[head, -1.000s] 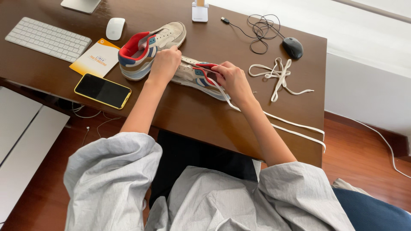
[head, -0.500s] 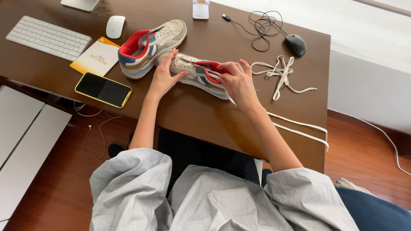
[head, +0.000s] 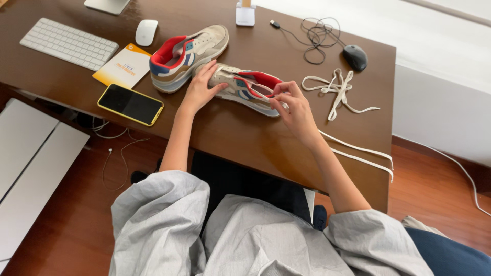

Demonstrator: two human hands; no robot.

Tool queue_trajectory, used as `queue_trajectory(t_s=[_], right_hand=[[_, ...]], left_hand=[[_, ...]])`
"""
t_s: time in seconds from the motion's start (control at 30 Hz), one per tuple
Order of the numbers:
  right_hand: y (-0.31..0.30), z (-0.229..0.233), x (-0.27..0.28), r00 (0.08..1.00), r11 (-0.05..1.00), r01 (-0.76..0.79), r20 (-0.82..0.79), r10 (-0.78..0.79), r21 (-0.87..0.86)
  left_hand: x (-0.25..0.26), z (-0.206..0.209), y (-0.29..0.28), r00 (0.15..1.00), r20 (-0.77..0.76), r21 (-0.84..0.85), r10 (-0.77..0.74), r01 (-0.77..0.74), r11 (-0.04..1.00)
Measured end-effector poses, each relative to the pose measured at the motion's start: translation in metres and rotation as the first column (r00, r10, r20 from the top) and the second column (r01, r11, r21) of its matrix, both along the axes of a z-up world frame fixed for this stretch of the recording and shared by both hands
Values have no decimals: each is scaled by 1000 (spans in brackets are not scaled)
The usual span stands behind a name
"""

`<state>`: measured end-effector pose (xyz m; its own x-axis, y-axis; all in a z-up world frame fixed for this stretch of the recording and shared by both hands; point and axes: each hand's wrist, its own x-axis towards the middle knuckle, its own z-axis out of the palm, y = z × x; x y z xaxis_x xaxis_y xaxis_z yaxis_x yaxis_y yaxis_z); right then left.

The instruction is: The person removes the laces from a pair of sneakers and then re-laces one shoe by threading the laces through the eyelets and tying a knot. The other shoe remains unlaced on the desk.

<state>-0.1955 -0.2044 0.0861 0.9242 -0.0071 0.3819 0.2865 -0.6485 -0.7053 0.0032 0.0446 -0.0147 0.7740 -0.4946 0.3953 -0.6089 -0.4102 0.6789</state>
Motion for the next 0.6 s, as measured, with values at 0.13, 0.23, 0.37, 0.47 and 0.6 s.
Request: queue_trajectory(t_s=[0.13, 0.23, 0.37, 0.47, 0.6], right_hand=[[-27, -8, -14, 1000, 997, -9, 2, 9, -83], [-46, -20, -18, 999, 993, 32, 21, -29, -113], [-60, -35, -10, 994, 996, -66, -93, 60, -64], [-70, -37, -15, 918, 955, -113, -340, 206, 273], [-88, -20, -32, 934, 939, -27, -326, 146, 344]], left_hand=[[0, -3, 1, 1000, 23, 3, -1, 1, 1000], [3, -4, 1, 999, 50, 5, -11, 10, 1000], [3, -4, 2, 997, 70, 4, -32, 32, 999], [4, -3, 3, 997, 62, 2, -48, 48, 999], [3, -2, 4, 999, 19, 0, -49, 49, 999]])
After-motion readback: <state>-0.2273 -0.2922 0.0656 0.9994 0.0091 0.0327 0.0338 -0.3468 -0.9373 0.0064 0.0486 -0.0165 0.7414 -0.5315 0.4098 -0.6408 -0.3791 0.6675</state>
